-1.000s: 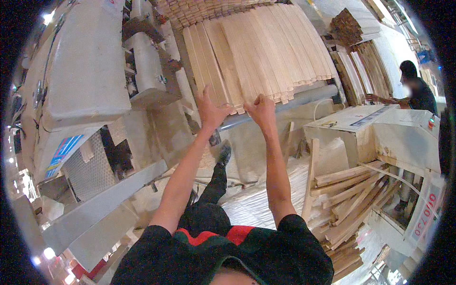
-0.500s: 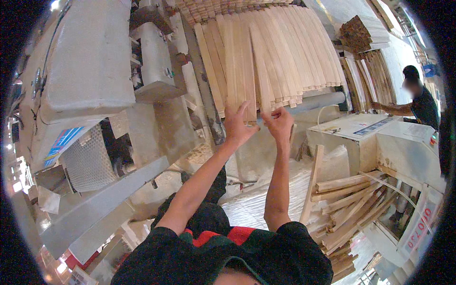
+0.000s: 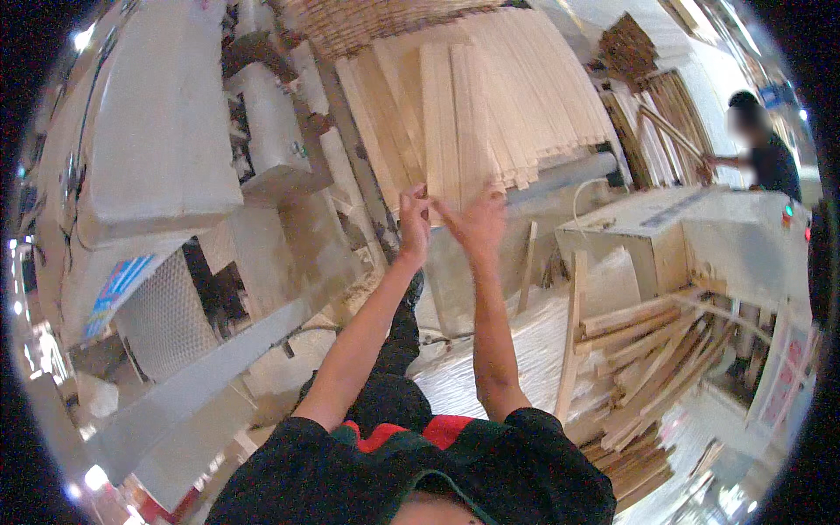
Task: The person repeatedly picks up wooden planks from a stack and feeds them into a woodworking machine. The planks are processed and then placed onto a conveyor belt. The person continues this cycle throughout the video.
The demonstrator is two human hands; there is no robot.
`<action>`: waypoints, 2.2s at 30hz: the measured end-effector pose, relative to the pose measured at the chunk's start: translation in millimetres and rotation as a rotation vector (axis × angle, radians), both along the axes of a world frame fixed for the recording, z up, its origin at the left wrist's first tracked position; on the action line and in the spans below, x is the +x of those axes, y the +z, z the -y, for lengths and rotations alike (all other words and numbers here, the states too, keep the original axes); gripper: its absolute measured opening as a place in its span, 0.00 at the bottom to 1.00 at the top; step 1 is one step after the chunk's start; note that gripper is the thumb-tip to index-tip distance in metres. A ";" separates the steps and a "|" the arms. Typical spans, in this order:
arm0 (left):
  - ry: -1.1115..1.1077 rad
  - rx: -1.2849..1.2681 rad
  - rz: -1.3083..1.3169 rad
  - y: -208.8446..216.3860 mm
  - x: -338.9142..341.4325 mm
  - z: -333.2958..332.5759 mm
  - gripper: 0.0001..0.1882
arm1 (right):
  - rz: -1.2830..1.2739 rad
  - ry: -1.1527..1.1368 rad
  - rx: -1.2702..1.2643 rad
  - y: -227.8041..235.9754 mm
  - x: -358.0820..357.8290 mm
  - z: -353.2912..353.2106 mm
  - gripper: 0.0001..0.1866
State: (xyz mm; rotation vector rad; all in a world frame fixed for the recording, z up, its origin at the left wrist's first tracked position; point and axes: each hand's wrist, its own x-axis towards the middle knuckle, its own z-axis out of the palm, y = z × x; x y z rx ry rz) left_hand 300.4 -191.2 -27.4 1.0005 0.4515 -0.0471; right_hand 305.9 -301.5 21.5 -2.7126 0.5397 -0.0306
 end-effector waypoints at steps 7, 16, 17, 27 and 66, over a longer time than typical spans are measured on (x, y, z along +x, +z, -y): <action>0.062 -0.323 -0.156 -32.6 -32.4 -53.7 0.20 | -0.146 -0.099 0.062 27.4 -15.6 -44.1 0.63; -0.535 -0.482 -0.280 6.6 -91.9 -61.2 0.54 | -0.269 -0.189 0.158 64.0 -281.5 -107.2 0.63; -0.570 -0.515 -0.286 19.6 -113.5 -64.9 0.55 | -0.258 -0.236 0.164 64.6 -315.6 -116.6 0.62; -0.910 -0.627 -0.010 62.2 -380.1 -261.9 0.48 | 0.241 0.099 0.097 11.0 -608.7 -202.4 0.63; 0.006 -0.852 0.236 23.1 -426.5 -592.5 0.41 | 0.054 0.264 0.303 109.7 -409.7 -639.5 0.54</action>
